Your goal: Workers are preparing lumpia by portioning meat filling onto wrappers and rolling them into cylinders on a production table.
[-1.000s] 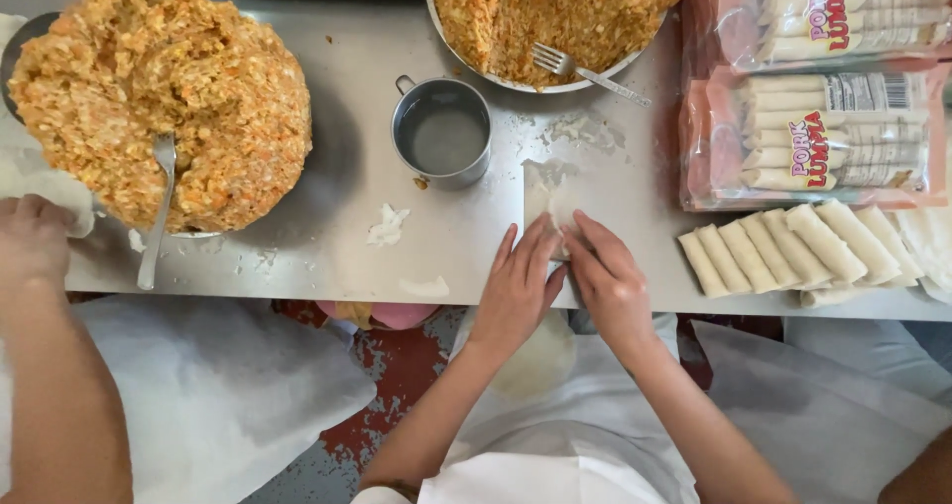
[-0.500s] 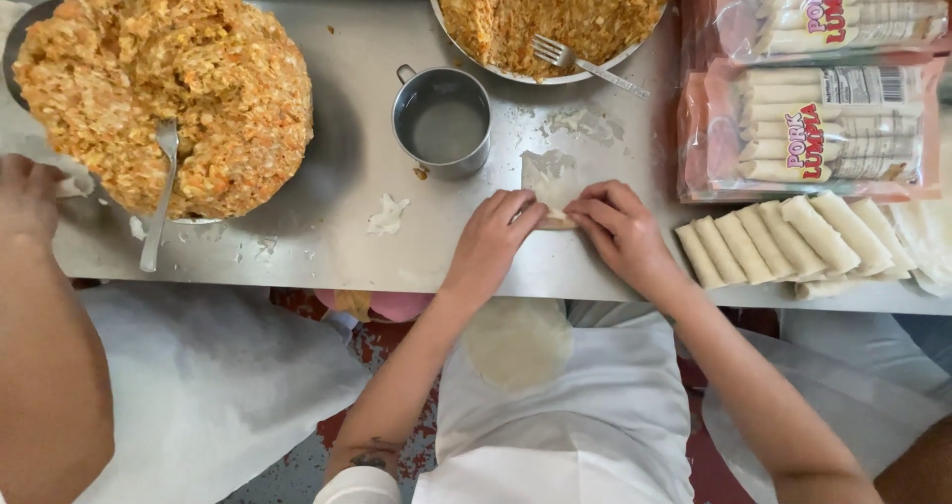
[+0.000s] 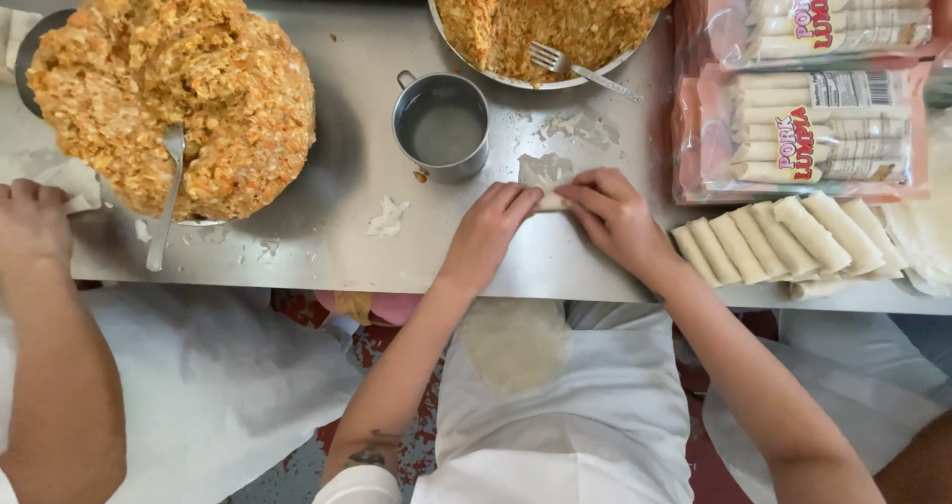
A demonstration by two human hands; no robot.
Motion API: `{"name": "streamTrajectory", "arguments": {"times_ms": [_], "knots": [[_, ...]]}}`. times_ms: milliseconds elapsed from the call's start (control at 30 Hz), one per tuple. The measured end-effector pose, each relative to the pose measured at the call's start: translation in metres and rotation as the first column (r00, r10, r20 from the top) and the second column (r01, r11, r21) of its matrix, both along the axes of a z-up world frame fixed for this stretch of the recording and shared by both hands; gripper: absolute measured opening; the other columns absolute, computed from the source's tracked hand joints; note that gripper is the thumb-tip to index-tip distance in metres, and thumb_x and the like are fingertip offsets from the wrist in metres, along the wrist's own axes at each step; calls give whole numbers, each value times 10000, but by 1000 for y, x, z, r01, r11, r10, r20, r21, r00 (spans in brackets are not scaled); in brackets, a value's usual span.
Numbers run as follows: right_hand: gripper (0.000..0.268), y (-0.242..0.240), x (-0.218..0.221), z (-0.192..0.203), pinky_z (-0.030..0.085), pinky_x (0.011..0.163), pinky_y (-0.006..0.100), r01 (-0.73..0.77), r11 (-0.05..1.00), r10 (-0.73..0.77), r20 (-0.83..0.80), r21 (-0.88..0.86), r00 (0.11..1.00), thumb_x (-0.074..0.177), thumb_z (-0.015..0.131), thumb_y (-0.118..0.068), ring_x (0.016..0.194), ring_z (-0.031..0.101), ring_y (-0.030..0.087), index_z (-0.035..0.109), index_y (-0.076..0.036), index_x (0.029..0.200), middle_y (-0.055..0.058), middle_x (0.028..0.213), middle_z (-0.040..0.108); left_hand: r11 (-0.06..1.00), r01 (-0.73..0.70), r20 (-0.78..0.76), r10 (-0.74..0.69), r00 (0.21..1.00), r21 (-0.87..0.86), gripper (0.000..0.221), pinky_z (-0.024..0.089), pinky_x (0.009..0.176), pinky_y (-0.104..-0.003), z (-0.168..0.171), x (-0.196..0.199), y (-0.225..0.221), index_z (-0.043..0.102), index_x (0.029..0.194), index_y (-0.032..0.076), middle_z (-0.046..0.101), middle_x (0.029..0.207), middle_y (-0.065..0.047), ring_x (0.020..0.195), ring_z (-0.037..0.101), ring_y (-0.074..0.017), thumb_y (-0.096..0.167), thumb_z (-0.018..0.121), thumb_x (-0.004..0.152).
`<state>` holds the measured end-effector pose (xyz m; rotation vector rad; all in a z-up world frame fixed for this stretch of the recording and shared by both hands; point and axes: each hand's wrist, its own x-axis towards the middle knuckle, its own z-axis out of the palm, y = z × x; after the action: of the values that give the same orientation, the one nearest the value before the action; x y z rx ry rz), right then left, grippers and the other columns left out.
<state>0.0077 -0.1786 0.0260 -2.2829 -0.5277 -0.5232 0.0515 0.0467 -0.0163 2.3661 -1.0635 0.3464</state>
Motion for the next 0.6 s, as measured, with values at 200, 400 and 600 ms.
{"name": "streamTrajectory", "arguments": {"times_ms": [200, 400, 600], "knots": [[337, 9, 24, 1, 576, 858, 426, 42, 974, -35, -35, 223, 999, 994, 740, -7, 903, 712, 306, 745, -14, 1331, 124, 997, 723, 989, -138, 204, 126, 971, 48, 270, 549, 960, -340, -20, 18, -16, 639, 1337, 148, 654, 1071, -48, 1078, 673, -201, 230, 622, 1080], [380, 4, 5, 8, 515, 984, 418, 51, 944, -26, 78, -326, 997, 1054, 590, -50, 1136, 673, 304, 650, -58, 1430, 113, 1212, 693, 996, -70, 3, 70, 998, 50, 303, 568, 979, -373, 10, 6, -4, 593, 1377, 116, 707, 1083, -107, 1093, 704, -249, 192, 582, 1084], [153, -5, 42, -15, 548, 948, 394, 160, 906, -87, 197, -392, 976, 1072, 595, -53, 1076, 688, 291, 726, -80, 1146, 91, 1186, 659, 973, -207, 188, 186, 964, 100, 174, 555, 931, -375, 20, 25, -28, 663, 1209, 64, 675, 1146, -138, 1133, 651, -268, 112, 584, 1062]]}}
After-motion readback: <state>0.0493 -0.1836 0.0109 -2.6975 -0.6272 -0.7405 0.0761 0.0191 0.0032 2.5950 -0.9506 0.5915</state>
